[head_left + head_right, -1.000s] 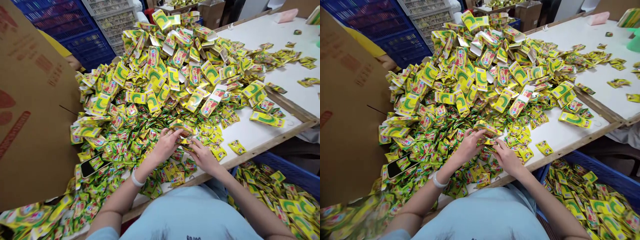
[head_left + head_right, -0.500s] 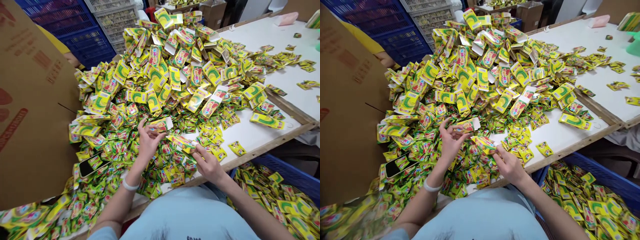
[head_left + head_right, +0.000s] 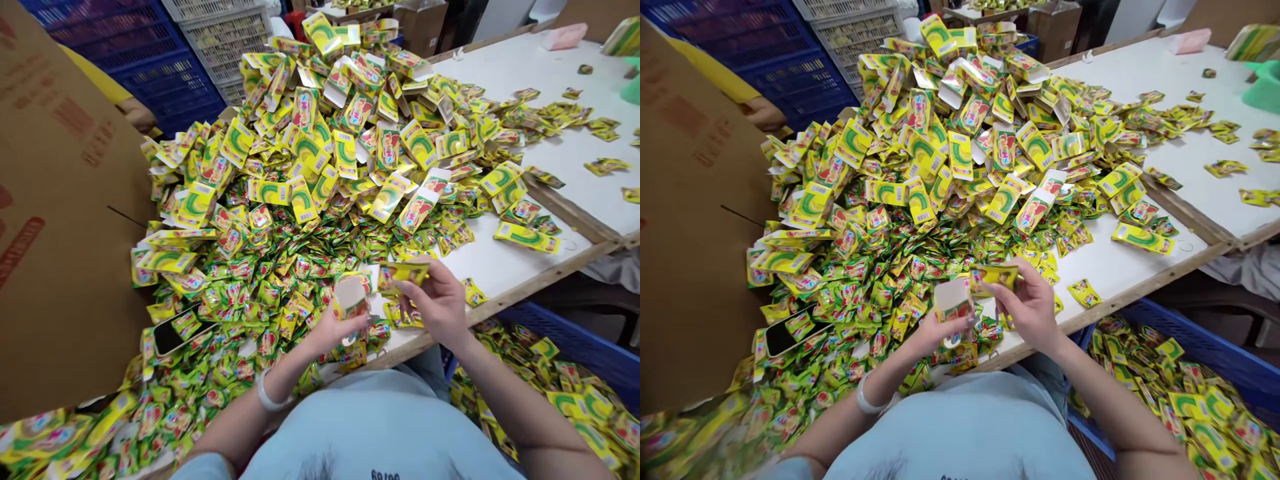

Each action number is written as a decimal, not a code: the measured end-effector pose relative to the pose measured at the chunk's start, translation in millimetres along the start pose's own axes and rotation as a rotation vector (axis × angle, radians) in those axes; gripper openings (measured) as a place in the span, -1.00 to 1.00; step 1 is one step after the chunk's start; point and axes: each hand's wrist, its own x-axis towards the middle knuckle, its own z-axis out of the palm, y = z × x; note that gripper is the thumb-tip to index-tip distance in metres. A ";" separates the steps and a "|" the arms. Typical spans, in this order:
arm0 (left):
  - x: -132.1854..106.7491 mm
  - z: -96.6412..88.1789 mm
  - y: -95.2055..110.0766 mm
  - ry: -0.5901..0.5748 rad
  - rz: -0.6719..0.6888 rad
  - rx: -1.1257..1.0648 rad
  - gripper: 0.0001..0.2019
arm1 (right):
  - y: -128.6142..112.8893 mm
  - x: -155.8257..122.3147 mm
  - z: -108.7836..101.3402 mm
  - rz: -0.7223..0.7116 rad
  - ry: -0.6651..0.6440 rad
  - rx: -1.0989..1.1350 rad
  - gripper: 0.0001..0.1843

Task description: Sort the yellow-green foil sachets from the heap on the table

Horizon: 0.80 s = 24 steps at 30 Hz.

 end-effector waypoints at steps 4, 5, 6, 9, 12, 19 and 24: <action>-7.5 10.5 4.6 -0.118 0.010 0.109 -0.59 | 6.9 19.3 10.3 -0.168 -0.179 -0.056 -0.90; -8.8 9.5 5.6 -0.131 0.014 0.117 -0.58 | 10.4 19.9 11.0 -0.221 -0.244 -0.100 -0.91; -9.9 7.3 5.8 -0.140 0.016 0.118 -0.56 | 12.9 19.5 10.6 -0.259 -0.311 -0.146 -0.89; -11.4 -0.2 2.0 -0.160 -0.001 0.136 -0.56 | 10.8 15.6 6.0 -0.271 -0.498 -0.304 -0.83; -10.7 -1.6 -3.6 -0.117 -0.026 0.197 -0.58 | -1.9 12.6 0.4 -0.234 -0.680 -0.497 -0.76; -15.7 -1.1 -7.1 -0.323 -0.166 0.115 -0.64 | 10.6 -6.5 -11.6 -0.286 -0.549 -0.462 -0.81; -21.2 -3.6 -14.5 -0.336 -0.201 0.141 -0.59 | 24.8 -21.1 -12.8 -0.355 -0.573 -0.422 -0.76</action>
